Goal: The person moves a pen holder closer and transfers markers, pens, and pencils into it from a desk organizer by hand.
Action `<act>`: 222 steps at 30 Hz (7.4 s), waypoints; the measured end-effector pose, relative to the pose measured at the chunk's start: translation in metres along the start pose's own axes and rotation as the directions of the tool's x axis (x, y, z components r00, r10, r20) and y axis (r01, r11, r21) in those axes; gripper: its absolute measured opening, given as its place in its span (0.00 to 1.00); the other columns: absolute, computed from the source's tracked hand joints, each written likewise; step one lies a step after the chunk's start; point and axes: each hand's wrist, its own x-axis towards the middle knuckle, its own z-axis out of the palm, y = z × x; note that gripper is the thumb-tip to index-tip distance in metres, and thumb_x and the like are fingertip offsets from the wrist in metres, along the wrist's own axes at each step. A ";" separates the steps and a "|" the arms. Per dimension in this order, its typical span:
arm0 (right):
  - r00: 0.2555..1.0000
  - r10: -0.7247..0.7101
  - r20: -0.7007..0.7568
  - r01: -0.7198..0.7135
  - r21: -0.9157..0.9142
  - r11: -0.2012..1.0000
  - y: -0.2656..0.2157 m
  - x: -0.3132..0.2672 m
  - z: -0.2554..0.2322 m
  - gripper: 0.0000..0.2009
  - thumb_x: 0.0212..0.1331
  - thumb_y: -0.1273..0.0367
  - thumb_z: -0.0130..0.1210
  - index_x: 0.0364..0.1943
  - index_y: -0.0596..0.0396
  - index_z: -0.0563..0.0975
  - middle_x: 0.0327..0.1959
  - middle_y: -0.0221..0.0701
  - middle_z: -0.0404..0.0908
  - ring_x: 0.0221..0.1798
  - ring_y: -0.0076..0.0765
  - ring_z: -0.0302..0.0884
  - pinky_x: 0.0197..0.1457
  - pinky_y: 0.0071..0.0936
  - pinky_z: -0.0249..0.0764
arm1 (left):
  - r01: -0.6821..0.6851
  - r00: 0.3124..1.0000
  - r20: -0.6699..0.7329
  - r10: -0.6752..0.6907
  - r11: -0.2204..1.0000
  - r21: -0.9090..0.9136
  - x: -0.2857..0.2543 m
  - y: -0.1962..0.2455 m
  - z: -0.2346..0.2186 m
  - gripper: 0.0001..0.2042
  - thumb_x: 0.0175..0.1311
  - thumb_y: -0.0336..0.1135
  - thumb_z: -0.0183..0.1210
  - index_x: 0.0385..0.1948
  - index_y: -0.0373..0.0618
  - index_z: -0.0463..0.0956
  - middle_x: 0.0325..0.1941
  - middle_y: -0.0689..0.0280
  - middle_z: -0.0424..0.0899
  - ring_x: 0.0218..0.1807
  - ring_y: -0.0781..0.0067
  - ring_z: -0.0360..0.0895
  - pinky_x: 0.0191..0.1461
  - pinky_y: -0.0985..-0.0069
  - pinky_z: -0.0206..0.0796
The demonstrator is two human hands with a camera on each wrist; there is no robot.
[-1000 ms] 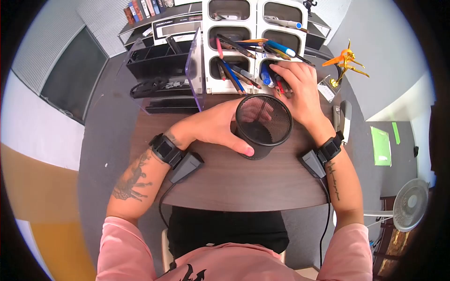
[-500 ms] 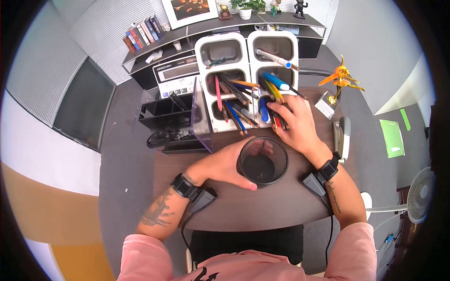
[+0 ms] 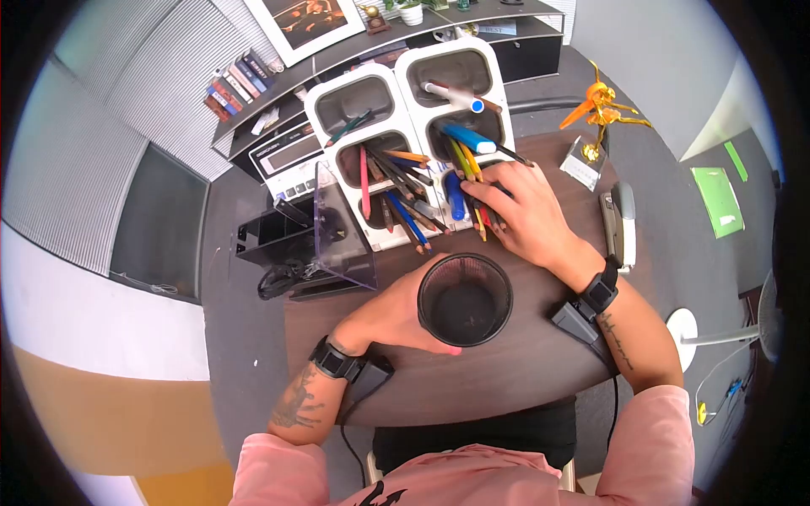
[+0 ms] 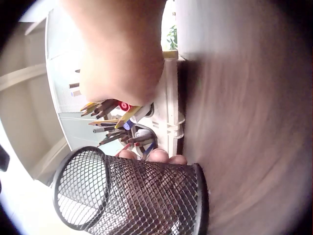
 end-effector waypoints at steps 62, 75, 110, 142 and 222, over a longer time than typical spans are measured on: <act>0.982 0.184 -0.042 -0.095 0.734 0.673 -0.068 0.019 -0.020 0.06 0.56 0.71 0.63 0.32 0.60 0.80 0.27 0.33 0.80 0.31 0.29 0.78 0.36 0.27 0.74 | 0.243 0.963 -0.223 -0.152 0.849 0.470 -0.064 0.109 -0.020 0.23 0.50 0.34 0.74 0.47 0.34 0.79 0.49 0.53 0.84 0.50 0.62 0.82 0.55 0.69 0.75; 0.908 0.344 -0.241 -0.189 0.497 0.847 -0.012 0.021 -0.017 0.19 0.69 0.59 0.49 0.27 0.62 0.77 0.23 0.43 0.75 0.28 0.49 0.75 0.35 0.39 0.72 | -0.474 0.821 -0.312 0.478 0.875 0.095 -0.117 0.251 0.005 0.03 0.64 0.25 0.55 0.37 0.43 0.76 0.39 0.64 0.78 0.39 0.71 0.78 0.48 0.76 0.72; 0.951 0.226 -0.209 -0.267 -0.194 0.944 0.005 0.012 -0.017 0.16 0.56 0.66 0.59 0.47 0.56 0.75 0.43 0.38 0.76 0.47 0.45 0.79 0.48 0.41 0.78 | -0.690 0.684 -0.284 0.672 0.722 0.045 -0.104 0.230 -0.003 0.04 0.62 0.27 0.59 0.36 0.49 0.80 0.39 0.70 0.79 0.42 0.76 0.76 0.50 0.77 0.67; 0.970 0.134 -0.201 -0.155 -0.092 0.984 0.003 0.007 -0.008 0.25 0.56 0.68 0.60 0.59 0.60 0.71 0.60 0.47 0.68 0.56 0.53 0.71 0.60 0.44 0.70 | -0.835 0.546 -0.262 0.796 0.542 -0.095 -0.083 0.213 -0.001 0.05 0.61 0.30 0.62 0.35 0.54 0.83 0.40 0.75 0.80 0.44 0.81 0.75 0.52 0.78 0.63; 0.950 0.289 -0.116 -0.259 0.221 0.940 0.005 0.003 0.013 0.23 0.66 0.65 0.54 0.61 0.62 0.68 0.57 0.49 0.69 0.63 0.55 0.68 0.68 0.40 0.63 | -0.257 0.851 -0.437 0.293 0.956 0.140 0.004 0.002 0.039 0.55 0.45 0.41 0.78 0.74 0.42 0.48 0.76 0.51 0.57 0.73 0.57 0.63 0.73 0.62 0.59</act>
